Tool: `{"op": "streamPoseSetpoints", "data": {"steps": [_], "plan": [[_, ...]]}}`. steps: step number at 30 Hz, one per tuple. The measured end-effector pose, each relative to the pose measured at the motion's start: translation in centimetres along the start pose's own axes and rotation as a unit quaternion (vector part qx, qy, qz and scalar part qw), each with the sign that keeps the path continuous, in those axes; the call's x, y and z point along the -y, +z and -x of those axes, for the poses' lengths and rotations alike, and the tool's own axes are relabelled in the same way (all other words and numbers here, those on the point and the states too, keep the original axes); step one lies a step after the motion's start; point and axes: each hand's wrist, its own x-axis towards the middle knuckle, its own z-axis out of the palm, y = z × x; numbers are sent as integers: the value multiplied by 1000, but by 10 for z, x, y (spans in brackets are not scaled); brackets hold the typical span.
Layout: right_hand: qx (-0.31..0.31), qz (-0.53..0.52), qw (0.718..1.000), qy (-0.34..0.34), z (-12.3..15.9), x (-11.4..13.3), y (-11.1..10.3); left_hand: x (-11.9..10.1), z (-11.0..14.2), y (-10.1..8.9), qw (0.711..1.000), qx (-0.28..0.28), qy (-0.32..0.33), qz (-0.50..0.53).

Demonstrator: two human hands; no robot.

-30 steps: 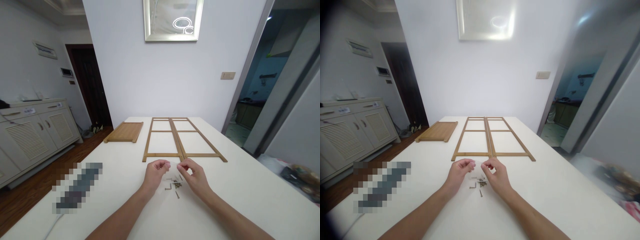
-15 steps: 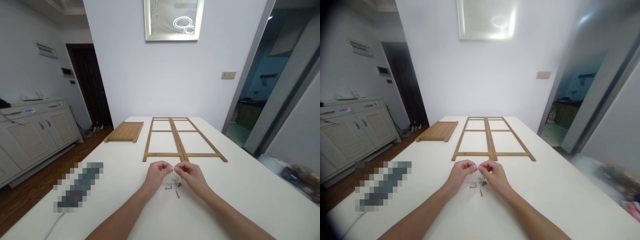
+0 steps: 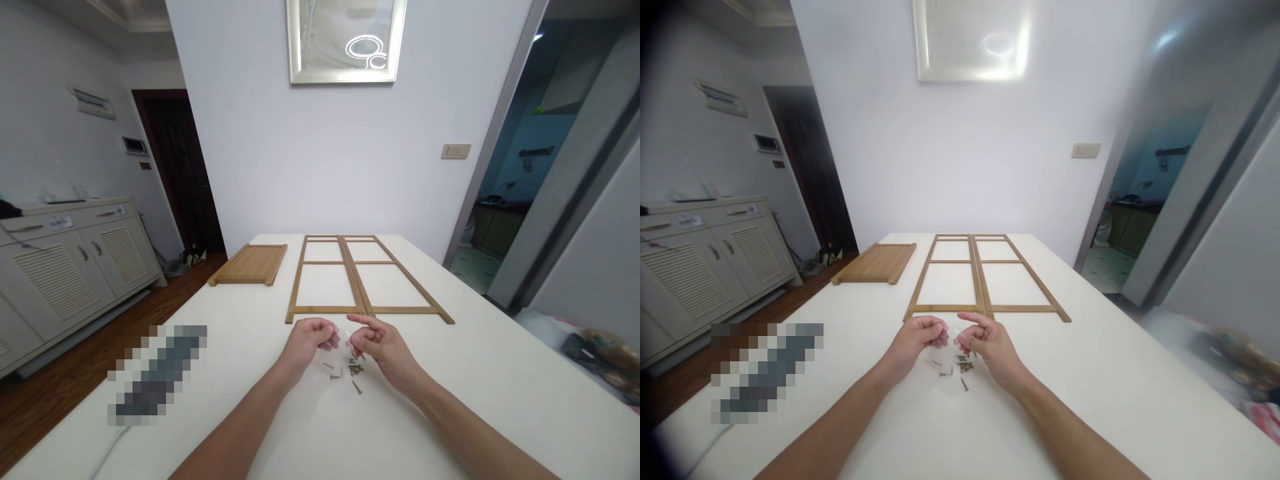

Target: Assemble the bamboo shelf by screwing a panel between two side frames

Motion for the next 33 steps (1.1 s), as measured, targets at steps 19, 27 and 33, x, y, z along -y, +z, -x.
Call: {"op": "streamPoseSetpoints", "data": {"steps": [19,27,33], "plan": [[-81,243,966,-47,-11,-22,-15,-18,-17,-132,717,-161,-59,-675],[7,411,911,-43,-7,-8,-35,-19,-6,-126,688,-143,-81,-707],[96,417,904,-20,-4,-8,-34,-12,-5,-47,842,-24,101,-530]]}}
